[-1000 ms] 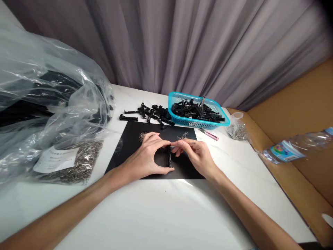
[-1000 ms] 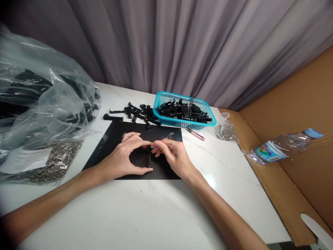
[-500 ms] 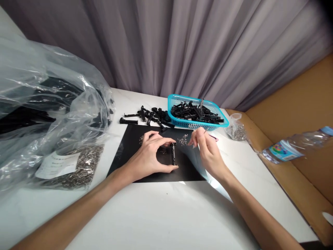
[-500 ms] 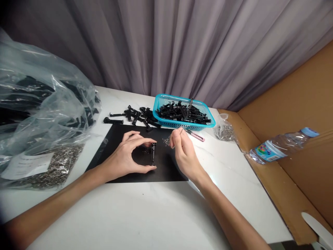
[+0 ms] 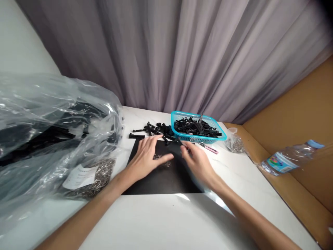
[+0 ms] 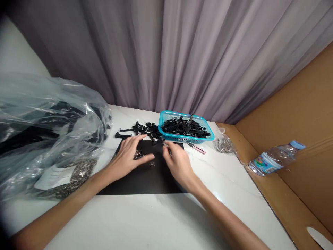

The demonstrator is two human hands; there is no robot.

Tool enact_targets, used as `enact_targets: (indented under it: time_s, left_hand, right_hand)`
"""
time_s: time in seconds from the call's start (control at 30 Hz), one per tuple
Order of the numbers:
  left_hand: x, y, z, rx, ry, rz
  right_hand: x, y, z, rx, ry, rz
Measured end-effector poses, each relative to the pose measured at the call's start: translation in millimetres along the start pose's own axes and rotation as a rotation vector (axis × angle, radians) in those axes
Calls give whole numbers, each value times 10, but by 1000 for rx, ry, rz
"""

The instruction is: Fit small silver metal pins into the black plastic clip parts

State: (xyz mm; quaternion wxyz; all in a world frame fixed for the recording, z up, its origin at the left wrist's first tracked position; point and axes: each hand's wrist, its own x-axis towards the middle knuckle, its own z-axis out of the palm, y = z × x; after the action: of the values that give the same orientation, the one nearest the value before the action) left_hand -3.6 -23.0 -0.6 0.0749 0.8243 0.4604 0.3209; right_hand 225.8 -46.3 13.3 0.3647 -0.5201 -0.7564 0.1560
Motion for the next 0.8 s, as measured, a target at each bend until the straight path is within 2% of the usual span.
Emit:
enact_targets:
  time_s: [0.1,0.2,0.27,0.37,0.47,0.53,0.67,0.7,0.8]
  left_hand:
    - [29,-312,-57,212,137,-66]
    - [17,-519,-71,407,169,-89]
    - [2,-568,-64,448,170,-103]
    - [-4,-555,-61,448,155,-93]
    - [7,-526,-83,445,138,-80]
    - [16,-518,-103,444,125,-71]
    - [28,-504,-132,454,99,-42]
    - [32,-494,-139,460,94,-35]
    - [49,-440,-167,475,92,-29]
  right_hand:
    - [386,141,-179,-207,219,-52]
    - [746,279,-287,-433,227,-48]
    - [902,334,-302,-515,214,-55]
    - [952,333,-272,-556,249,-52]
    - [775,236,-219,-524,320,-115]
    - [560,148,-170,-412,254,-226]
    - [77,58,-29,-179,-193,-393]
    - [-23,66,8,-154,-245,-401]
    - [-222,131,91,-178,-265,-367]
